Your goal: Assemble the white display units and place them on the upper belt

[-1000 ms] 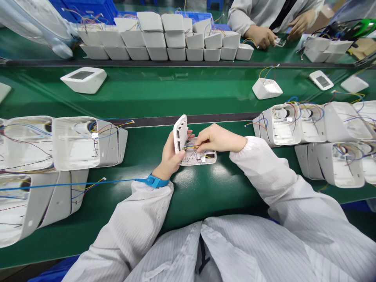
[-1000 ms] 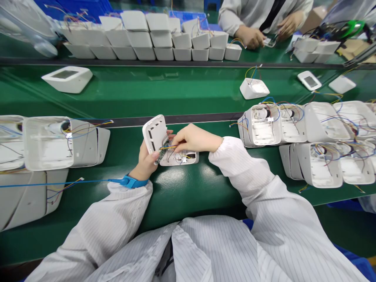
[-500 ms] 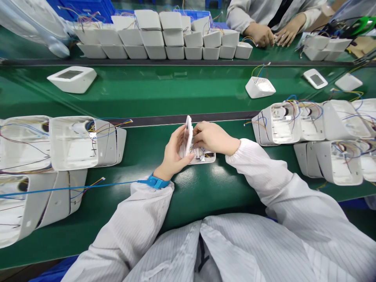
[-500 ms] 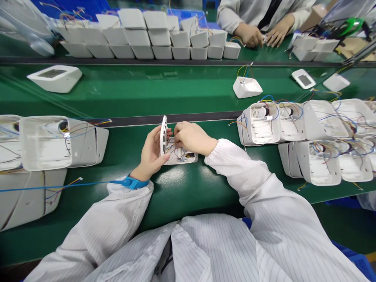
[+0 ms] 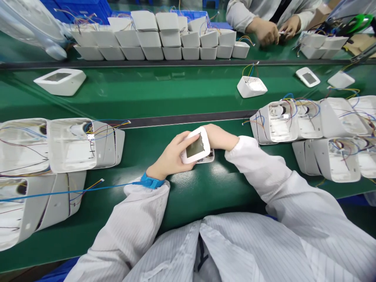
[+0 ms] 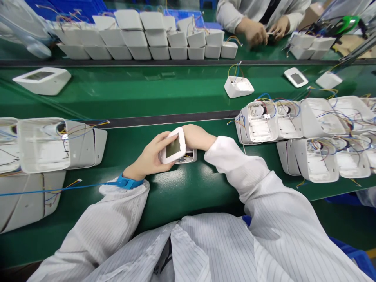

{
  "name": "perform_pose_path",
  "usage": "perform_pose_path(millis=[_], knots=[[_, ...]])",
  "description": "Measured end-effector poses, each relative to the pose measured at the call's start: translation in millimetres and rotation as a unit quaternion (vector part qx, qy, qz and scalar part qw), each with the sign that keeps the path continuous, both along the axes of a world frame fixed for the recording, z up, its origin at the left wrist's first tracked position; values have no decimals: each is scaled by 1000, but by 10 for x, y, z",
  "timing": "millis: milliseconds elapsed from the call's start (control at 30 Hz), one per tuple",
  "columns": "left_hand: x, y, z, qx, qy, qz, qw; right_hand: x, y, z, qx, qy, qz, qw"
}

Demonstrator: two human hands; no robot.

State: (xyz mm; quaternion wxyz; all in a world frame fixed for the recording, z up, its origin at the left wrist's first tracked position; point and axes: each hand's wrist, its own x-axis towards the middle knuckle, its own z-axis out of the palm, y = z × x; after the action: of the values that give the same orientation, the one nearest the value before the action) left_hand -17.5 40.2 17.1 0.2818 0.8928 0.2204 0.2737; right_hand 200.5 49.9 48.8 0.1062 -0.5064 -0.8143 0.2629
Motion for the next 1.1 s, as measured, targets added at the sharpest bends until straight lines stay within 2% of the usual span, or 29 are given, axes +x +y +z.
perform_pose_path(millis=[67, 133, 200, 267, 333, 400, 533, 600, 700, 767, 833, 933, 1033, 1100], knots=[[-16, 3, 41, 5, 57, -10, 998, 134, 101, 17, -95, 86, 20, 992], [-22, 13, 58, 15, 97, -19, 995, 244, 171, 44, -153, 208, -1, 966], [-23, 30, 54, 21, 121, -30, 992, 271, 191, 56, -149, 317, -80, 933], [-19, 45, 38, 24, 135, -38, 990, 198, 162, 37, -134, 374, -138, 907], [-8, 45, 16, 27, 144, -35, 989, 62, 103, -11, -140, 367, -129, 910], [17, 19, -2, 29, 156, -20, 987, -74, 38, -69, -133, 328, -112, 929], [120, -113, -16, 31, 170, 30, 984, -184, -29, -138, -68, 305, -139, 940], [182, -186, -25, 31, 164, 68, 984, -173, -29, -139, -30, 307, -159, 938], [248, -244, -58, 44, 122, 159, 979, -145, -17, -123, 37, 274, -197, 941], [256, -235, -84, 72, 84, 214, 971, -135, -13, -118, 51, 223, -212, 950], [235, -198, -99, 84, 56, 230, 968, -128, -12, -123, 35, 180, -208, 961], [168, -119, -104, -2, -3, 241, 970, -120, -14, -159, 17, 209, -190, 959], [110, -55, -99, -148, -87, 276, 946, -121, -20, -213, 51, 268, -177, 946], [92, -41, -87, -194, -117, 277, 934, -125, -26, -246, 86, 284, -167, 940]])
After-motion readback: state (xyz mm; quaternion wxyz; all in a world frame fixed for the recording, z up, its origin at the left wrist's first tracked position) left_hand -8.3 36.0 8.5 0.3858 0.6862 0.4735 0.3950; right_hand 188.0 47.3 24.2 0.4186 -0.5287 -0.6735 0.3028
